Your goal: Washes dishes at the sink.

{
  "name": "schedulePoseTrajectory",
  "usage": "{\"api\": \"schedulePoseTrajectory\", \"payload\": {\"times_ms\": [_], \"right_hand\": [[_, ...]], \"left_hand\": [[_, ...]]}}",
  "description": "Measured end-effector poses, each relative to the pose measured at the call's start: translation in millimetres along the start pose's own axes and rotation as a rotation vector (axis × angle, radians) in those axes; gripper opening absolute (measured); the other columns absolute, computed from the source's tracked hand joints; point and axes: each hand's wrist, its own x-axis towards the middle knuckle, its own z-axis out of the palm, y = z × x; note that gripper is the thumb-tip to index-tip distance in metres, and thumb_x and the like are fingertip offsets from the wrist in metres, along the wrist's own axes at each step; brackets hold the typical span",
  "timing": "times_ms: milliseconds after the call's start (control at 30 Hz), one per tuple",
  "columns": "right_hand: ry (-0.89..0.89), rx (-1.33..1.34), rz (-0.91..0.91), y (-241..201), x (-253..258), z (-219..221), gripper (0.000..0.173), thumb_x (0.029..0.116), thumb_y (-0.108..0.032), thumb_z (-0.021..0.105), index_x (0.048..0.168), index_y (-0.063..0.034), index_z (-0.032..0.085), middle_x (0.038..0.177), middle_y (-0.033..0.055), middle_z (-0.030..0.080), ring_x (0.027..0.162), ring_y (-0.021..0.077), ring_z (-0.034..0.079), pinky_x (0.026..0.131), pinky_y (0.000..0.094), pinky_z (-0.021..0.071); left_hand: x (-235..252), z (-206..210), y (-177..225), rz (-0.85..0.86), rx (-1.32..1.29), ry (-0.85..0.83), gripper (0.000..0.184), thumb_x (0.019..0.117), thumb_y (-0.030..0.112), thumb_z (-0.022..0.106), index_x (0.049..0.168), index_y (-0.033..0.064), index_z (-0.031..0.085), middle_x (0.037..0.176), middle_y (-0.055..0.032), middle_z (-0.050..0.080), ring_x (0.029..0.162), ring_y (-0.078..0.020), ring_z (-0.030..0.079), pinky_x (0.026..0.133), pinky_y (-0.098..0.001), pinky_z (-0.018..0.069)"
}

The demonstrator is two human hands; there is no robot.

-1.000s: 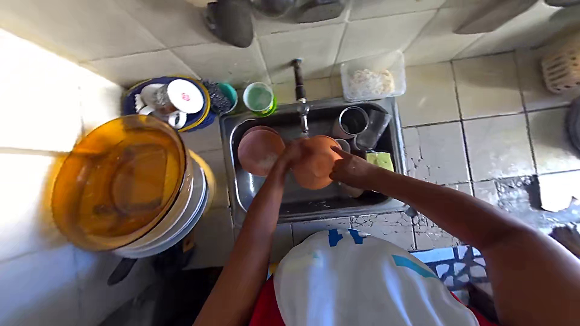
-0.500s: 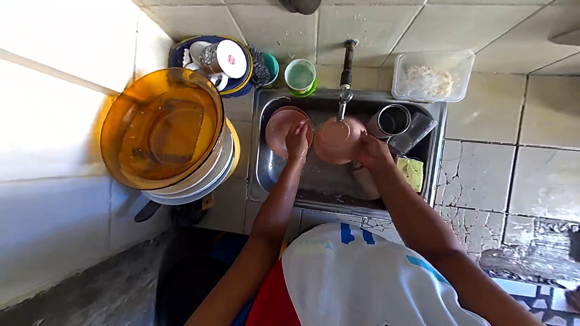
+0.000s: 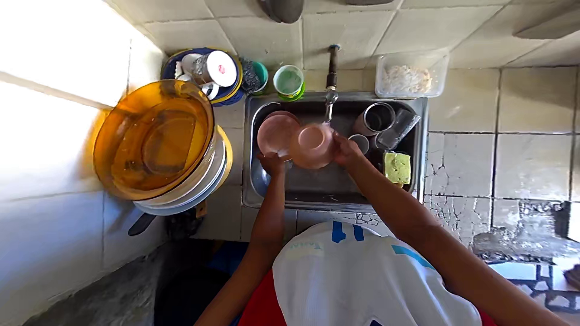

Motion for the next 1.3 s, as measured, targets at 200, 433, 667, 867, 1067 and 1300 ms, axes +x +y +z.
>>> {"api": "schedulePoseTrajectory", "payload": {"times_ms": [200,433,667,867,1067,1300], "right_hand": [[-0.143,-0.122,0.131,-25,-90,-25,0.025,0.1061,-0.017,0.052,0.128,-0.0049,0.056,0.105,0.0116,0.070,0.091,0.0214,0.070,0.082,0.0416,0.0605],[-0.136,-1.100,-0.477,-125,-229,-82,0.027,0.0962,-0.018,0.065,0.121,-0.0064,0.066,0.099,0.0042,0.071,0.082,0.0097,0.067,0.076,0.0342,0.0596],[0.576,-1.599,-0.443,-197,-220,-213,0.041,0.1028,-0.028,0.061,0.133,-0.0001,0.060,0.124,0.0343,0.062,0.111,0.0530,0.062,0.091,0.0756,0.0462],[0.779,-1.725,-0.384,-155,-167,-222,0.061,0.1006,-0.035,0.065,0.148,0.0007,0.049,0.150,0.0361,0.044,0.138,0.0574,0.042,0.105,0.0774,0.0360],[0.372,-1.649,-0.967,-99,-134,-118,0.059,0.1059,-0.036,0.051,0.154,-0.0018,0.044,0.161,0.0247,0.038,0.152,0.0405,0.033,0.123,0.0576,0.0282],[-0.770,-2.166,-0.831,-13,-21,-29,0.074,0.0924,-0.002,0.066,0.159,-0.0013,0.034,0.161,0.0223,0.040,0.151,0.0393,0.036,0.123,0.0685,0.0173]], "left_hand": [[2,-36,10,0.165,0.020,-0.113,0.059,0.0977,0.008,0.053,0.155,0.0044,0.037,0.143,-0.0229,0.056,0.130,-0.0370,0.057,0.108,-0.0566,0.0468],[10,-51,34,0.375,0.293,-0.129,0.065,0.1039,0.010,0.042,0.165,0.0099,0.018,0.157,-0.0255,0.041,0.139,-0.0381,0.050,0.113,-0.0512,0.0433],[11,-40,57,0.431,0.522,0.119,0.046,0.1041,0.016,0.046,0.150,0.0138,0.053,0.131,-0.0258,0.058,0.120,-0.0406,0.059,0.099,-0.0514,0.0503],[-5,-54,81,0.565,0.534,0.011,0.047,0.1062,0.011,0.040,0.152,0.0107,0.048,0.134,-0.0217,0.062,0.125,-0.0401,0.058,0.102,-0.0511,0.0493],[-34,-58,100,0.480,0.230,-0.179,0.048,0.1094,0.019,0.035,0.157,0.0142,0.039,0.133,-0.0174,0.066,0.119,-0.0342,0.066,0.100,-0.0544,0.0516],[-3,14,69,0.282,-0.190,-0.720,0.047,0.1119,0.023,0.036,0.155,0.0035,0.039,0.147,-0.0240,0.051,0.130,-0.0325,0.055,0.105,-0.0510,0.0476]]}}
